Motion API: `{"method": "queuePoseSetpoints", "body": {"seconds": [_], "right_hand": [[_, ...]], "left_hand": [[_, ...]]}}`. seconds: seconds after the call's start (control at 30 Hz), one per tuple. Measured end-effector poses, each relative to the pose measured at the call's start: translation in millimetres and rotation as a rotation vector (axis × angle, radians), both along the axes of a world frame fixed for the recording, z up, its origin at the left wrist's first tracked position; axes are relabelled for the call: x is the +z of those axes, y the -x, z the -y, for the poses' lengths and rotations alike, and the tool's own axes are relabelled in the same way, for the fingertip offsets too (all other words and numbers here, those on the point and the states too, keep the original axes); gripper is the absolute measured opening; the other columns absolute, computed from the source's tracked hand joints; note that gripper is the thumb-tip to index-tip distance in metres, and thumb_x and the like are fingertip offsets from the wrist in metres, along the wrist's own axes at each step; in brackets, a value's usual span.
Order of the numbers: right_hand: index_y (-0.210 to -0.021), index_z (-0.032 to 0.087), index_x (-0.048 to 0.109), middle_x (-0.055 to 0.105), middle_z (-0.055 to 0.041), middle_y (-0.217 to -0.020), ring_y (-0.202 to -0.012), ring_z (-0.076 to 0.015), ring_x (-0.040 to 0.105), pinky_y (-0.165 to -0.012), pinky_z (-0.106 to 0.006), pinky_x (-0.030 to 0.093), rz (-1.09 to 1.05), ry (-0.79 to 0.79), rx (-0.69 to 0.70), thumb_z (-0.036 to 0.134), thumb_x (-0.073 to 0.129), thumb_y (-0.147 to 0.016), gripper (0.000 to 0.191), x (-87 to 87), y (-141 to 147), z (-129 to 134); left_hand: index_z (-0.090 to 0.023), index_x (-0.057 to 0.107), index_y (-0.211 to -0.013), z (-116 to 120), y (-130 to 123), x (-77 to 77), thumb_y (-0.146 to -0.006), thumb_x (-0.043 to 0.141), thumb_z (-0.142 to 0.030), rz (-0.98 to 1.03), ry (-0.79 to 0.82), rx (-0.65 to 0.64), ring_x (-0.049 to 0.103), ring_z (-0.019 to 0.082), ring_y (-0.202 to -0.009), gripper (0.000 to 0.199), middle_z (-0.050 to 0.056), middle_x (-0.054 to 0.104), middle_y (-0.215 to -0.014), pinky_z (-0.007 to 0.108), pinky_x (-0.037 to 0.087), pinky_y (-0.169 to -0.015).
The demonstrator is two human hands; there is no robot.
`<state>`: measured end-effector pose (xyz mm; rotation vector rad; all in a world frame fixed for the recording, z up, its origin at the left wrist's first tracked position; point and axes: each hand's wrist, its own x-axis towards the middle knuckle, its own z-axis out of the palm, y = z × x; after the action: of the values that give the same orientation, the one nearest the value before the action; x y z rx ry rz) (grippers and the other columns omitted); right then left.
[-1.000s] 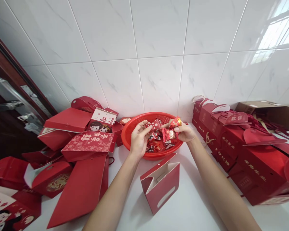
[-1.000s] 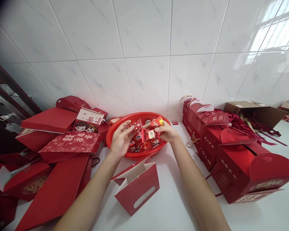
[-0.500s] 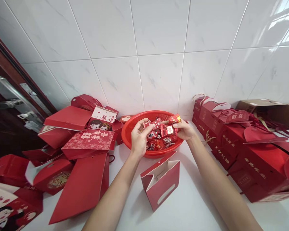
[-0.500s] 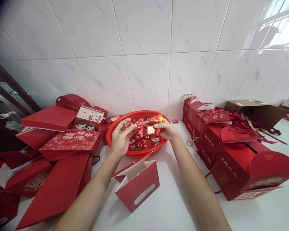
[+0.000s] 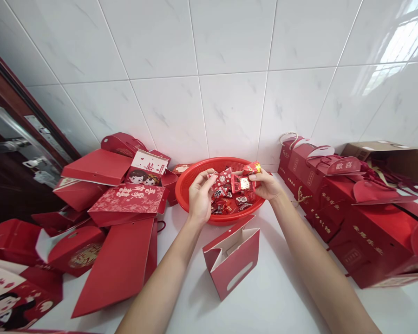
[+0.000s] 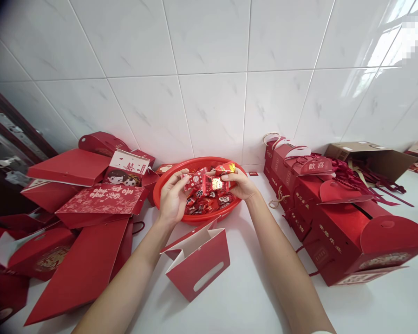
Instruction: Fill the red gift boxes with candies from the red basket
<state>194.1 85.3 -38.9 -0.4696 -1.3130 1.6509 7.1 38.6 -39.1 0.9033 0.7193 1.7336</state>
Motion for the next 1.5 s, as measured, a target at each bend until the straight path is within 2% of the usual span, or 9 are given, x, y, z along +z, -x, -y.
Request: {"method": "queuePoseSetpoints", "body": {"seconds": [0.2,0.43,0.53,0.67,0.8,0.97,1.1,1.3,1.5], "right_hand": [[-0.083,0.018,0.076,0.078,-0.0063,-0.094,-0.092,-0.0284,0.073,-0.084,-0.038,0.058,-0.039,0.036,-0.045,0.027,0.079,-0.057,0.028,-0.7,2,-2],[-0.075,0.018,0.072,0.076,-0.0040,-0.079,-0.072,-0.0204,0.069,-0.069,-0.032,0.059,-0.118,0.201,-0.417,0.022,0.079,-0.052,0.025,-3.0,14,-12],[-0.070,0.018,0.070,0.072,-0.0020,-0.072,-0.066,-0.0176,0.066,-0.064,-0.030,0.056,-0.112,0.182,-0.500,0.020,0.080,-0.052,0.021,-6.5,18,-15],[-0.066,0.018,0.069,0.070,-0.0001,-0.069,-0.064,-0.0149,0.063,-0.062,-0.027,0.052,-0.098,0.160,-0.562,0.019,0.082,-0.050,0.021,-9.0,21,-17],[-0.067,0.018,0.068,0.071,-0.0004,-0.070,-0.067,-0.0154,0.063,-0.064,-0.027,0.052,-0.101,0.156,-0.566,0.021,0.082,-0.049,0.023,-8.6,22,-17],[-0.068,0.018,0.068,0.070,-0.0003,-0.071,-0.068,-0.0164,0.063,-0.064,-0.029,0.051,-0.081,0.147,-0.551,0.023,0.081,-0.050,0.023,-7.7,22,-16],[-0.067,0.019,0.068,0.069,0.0009,-0.069,-0.067,-0.0152,0.060,-0.063,-0.027,0.049,-0.054,0.121,-0.542,0.023,0.081,-0.052,0.020,-7.9,22,-14],[-0.068,0.018,0.068,0.068,0.0015,-0.068,-0.066,-0.0143,0.059,-0.063,-0.027,0.047,-0.021,0.097,-0.536,0.023,0.081,-0.054,0.019,-9.8,23,-14],[-0.070,0.017,0.069,0.069,0.0007,-0.070,-0.066,-0.0147,0.060,-0.064,-0.028,0.048,-0.001,0.088,-0.516,0.024,0.081,-0.054,0.021,-11.0,23,-14]], "left_hand": [[-0.019,0.071,-0.086,-3,-1,-2.3,-0.063,0.082,-0.028,-0.039,0.014,0.058,0.064,0.013,-0.078,0.027,-0.003,0.066,-0.081,0.027,0.050,-0.080],[-0.019,0.069,-0.080,-8,1,-4.5,-0.059,0.076,-0.027,-0.060,0.083,0.188,0.066,0.019,-0.098,0.024,0.002,0.070,-0.090,0.032,0.047,-0.095],[-0.020,0.070,-0.084,-13,5,-6.1,-0.062,0.071,-0.028,-0.221,0.155,0.213,0.066,0.021,-0.104,0.024,0.004,0.073,-0.095,0.032,0.048,-0.094],[-0.021,0.074,-0.088,-25,15,-8.0,-0.074,0.058,-0.026,-0.961,0.288,-0.019,0.070,0.023,-0.100,0.023,0.006,0.078,-0.101,0.030,0.052,-0.088],[-0.019,0.078,-0.079,-41,26,-11.3,-0.064,0.058,-0.012,-1.497,0.385,-0.309,0.074,0.028,-0.091,0.025,0.009,0.080,-0.091,0.031,0.054,-0.079],[-0.025,0.075,-0.117,-56,32,-14.6,-0.055,0.061,-0.007,-1.708,0.412,-0.383,0.070,0.031,-0.110,0.066,0.010,0.073,-0.127,0.032,0.052,-0.086],[-0.026,0.065,-0.135,-54,28,-12.3,-0.057,0.073,-0.019,-1.795,0.350,-0.447,0.073,0.033,-0.100,0.078,0.012,0.074,-0.125,0.032,0.054,-0.077],[-0.026,0.072,-0.124,-52,16,-9.4,-0.054,0.074,-0.020,-1.902,0.171,-0.511,0.070,0.034,-0.106,0.070,0.014,0.068,-0.134,0.032,0.053,-0.078],[-0.024,0.080,-0.094,-59,7,-14.0,-0.047,0.077,-0.020,-1.903,0.058,-0.437,0.073,0.033,-0.086,0.048,0.014,0.077,-0.110,0.031,0.052,-0.066]]}}
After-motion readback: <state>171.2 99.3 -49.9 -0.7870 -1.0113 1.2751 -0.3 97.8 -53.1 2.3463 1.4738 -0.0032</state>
